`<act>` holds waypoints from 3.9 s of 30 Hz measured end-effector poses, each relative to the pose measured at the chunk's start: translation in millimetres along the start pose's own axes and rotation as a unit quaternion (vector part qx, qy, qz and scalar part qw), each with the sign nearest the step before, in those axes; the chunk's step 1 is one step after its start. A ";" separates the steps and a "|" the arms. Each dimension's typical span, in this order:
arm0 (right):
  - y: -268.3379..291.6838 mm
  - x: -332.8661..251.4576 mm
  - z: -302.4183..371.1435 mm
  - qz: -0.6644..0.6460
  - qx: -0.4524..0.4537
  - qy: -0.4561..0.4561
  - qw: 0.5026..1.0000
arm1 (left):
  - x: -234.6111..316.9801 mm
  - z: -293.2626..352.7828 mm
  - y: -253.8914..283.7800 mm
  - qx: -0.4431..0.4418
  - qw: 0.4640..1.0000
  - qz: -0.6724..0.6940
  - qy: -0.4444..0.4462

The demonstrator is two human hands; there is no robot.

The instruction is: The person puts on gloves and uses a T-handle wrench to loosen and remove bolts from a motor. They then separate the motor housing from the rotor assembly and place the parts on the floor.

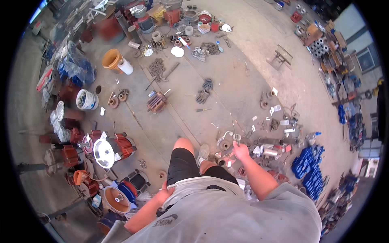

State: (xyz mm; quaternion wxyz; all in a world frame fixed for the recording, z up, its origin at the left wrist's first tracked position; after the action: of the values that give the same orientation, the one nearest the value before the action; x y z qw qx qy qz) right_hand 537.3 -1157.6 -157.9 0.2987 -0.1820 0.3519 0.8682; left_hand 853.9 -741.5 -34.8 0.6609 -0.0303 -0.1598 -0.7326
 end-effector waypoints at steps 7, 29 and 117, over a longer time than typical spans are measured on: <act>-4.0 -227.3 -159.4 0.065 -0.095 0.101 0.988 | 112.4 -178.0 74.4 -0.154 0.988 0.025 0.013; -267.5 -431.7 -780.8 0.328 -0.254 0.103 0.904 | 454.1 -320.9 61.8 -0.245 0.947 -0.046 -0.205; -422.3 -493.2 -649.2 -0.082 -0.538 0.239 0.804 | 476.0 -732.3 389.6 0.284 0.879 0.304 -0.231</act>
State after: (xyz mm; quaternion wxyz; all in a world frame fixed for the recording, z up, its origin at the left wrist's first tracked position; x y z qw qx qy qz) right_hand 1251.6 -1575.2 -556.0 0.1298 -0.5434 -0.1283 0.8194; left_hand 1297.8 -1428.0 -531.1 0.7756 -0.0567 -0.4924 -0.3909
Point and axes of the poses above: each hand's wrist, its own z-axis away from the middle knuckle, its own y-axis out of the back of the hand, x = y × z, the point moved 6 cm from there along -z, towards the middle knuckle, and after that the axes turned 7 degrees about -z, right-handed, at the moved point
